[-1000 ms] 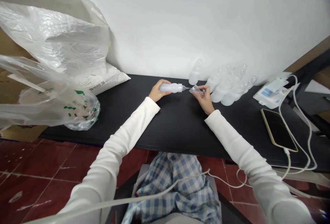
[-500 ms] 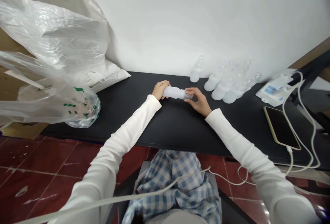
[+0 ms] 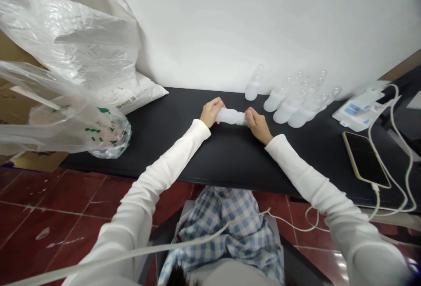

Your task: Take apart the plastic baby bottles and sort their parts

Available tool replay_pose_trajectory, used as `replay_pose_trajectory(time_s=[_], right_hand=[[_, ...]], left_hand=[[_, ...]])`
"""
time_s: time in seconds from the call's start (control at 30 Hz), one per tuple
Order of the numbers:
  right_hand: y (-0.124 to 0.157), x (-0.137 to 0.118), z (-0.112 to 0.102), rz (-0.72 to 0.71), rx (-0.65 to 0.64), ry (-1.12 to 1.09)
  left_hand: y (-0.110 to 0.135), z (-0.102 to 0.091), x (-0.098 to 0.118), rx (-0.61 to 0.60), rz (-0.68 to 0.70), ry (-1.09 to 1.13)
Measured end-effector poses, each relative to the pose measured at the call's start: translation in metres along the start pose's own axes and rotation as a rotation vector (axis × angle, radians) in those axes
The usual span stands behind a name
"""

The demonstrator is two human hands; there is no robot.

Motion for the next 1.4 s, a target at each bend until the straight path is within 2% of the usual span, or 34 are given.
replay_pose_trajectory(time_s=[0.1,0.17,0.23,0.3,0.4,0.47,0.53,0.63,0.7,0.77,0.87,0.93,1.0,1.1,1.23,1.3,1.4], right_hand=[[-0.004,0.017,0.001,0.162,-0.013,-0.103],[-0.004,0.025,0.000,0.232,-0.018,-0.161],[-0.004,0.026,-0.005,0.231,0.013,-0.175],[-0.003,0.022,-0.014,0.164,0.071,-0.144],[-0.002,0.007,-0.023,-0.061,0.124,-0.056],[-0.001,-0.002,-0.025,-0.208,0.108,-0.013],[0.000,-0.007,-0.024,-0.285,0.083,0.012],[-0.001,-0.008,-0.025,-0.262,0.106,0.016],[-0.002,-0.002,-0.027,-0.158,0.164,-0.016],[-0.005,0.009,-0.024,0.014,0.175,-0.074],[-0.005,0.027,-0.011,0.256,0.056,-0.109],[-0.004,0.031,-0.007,0.295,-0.005,-0.063],[-0.003,0.026,-0.012,0.222,0.016,-0.010],[0.000,0.010,-0.022,0.000,0.090,0.053],[0.005,-0.008,-0.021,-0.242,0.046,0.127],[0.005,-0.010,-0.020,-0.278,0.045,0.157],[0.003,-0.010,-0.019,-0.230,0.089,0.246]], left_hand=[[0.010,-0.001,0.025,0.049,0.317,-0.221],[0.015,0.005,0.030,0.033,0.469,-0.359],[0.017,0.011,0.029,-0.005,0.578,-0.459],[0.016,0.017,0.024,-0.049,0.645,-0.534],[0.011,0.017,0.018,-0.067,0.658,-0.580],[0.010,0.015,0.017,-0.056,0.656,-0.581],[0.011,0.013,0.018,-0.052,0.670,-0.591],[0.012,0.012,0.020,-0.041,0.706,-0.644],[0.013,0.015,0.021,-0.047,0.758,-0.691],[0.014,0.021,0.020,-0.066,0.824,-0.737],[0.013,0.027,0.016,-0.077,0.868,-0.790],[0.012,0.029,0.015,-0.080,0.865,-0.814],[0.013,0.030,0.015,-0.091,0.854,-0.831],[0.011,0.026,0.016,-0.082,0.776,-0.840],[0.006,0.020,0.012,-0.067,0.643,-0.828],[0.005,0.022,0.008,-0.090,0.629,-0.828],[0.003,0.021,0.004,-0.078,0.616,-0.835]])
Point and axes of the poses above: each hand's wrist, its own y-axis away from the middle knuckle, its own z-axis out of the palm, x = y × z, the point moved 8 cm from there along -y, towards the middle knuckle, and after that the axes turned 4 degrees about -y, right-handed, at the moved point
